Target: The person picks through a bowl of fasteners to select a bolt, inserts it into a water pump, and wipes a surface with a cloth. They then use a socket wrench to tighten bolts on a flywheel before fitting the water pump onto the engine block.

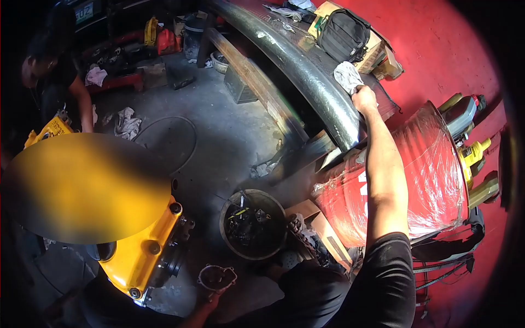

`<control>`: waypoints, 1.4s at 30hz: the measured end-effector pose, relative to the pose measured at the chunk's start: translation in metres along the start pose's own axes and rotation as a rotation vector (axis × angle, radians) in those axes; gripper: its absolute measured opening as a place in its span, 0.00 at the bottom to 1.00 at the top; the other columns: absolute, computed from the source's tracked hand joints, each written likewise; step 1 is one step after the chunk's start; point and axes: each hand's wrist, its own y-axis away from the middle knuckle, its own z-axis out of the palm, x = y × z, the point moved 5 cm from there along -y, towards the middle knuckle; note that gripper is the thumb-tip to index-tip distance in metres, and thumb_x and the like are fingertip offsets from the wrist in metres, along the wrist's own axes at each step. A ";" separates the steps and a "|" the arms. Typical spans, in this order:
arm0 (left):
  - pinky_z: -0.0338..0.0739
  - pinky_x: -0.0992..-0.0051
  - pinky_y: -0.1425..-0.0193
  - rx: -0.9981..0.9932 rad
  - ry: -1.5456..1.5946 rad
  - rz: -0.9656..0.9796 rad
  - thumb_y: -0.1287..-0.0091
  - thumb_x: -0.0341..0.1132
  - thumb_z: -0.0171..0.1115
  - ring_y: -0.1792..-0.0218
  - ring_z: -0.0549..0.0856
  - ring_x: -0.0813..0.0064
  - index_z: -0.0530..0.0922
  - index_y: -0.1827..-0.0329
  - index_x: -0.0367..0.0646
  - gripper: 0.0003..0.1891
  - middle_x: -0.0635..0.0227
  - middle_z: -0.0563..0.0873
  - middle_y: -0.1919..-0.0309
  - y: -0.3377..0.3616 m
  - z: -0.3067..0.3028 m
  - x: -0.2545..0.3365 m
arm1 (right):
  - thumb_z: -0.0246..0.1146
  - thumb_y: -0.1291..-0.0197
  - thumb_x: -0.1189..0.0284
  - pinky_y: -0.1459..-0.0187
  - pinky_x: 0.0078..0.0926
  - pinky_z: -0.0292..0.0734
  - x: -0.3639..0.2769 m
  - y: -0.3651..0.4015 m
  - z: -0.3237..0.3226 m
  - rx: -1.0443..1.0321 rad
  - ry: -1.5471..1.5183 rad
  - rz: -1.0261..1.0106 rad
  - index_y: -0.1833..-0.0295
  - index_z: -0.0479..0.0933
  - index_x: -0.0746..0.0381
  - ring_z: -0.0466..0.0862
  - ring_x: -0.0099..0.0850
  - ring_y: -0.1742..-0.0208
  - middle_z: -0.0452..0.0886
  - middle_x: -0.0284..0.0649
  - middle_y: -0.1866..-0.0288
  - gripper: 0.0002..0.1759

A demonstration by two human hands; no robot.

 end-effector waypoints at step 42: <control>0.71 0.68 0.34 0.122 0.080 0.149 0.37 0.38 0.72 0.42 0.80 0.70 0.82 0.44 0.44 0.19 0.68 0.84 0.45 -0.011 -0.017 -0.039 | 0.58 0.41 0.79 0.39 0.37 0.76 0.009 0.040 -0.055 0.286 -0.324 -0.178 0.42 0.82 0.57 0.83 0.40 0.41 0.82 0.49 0.42 0.21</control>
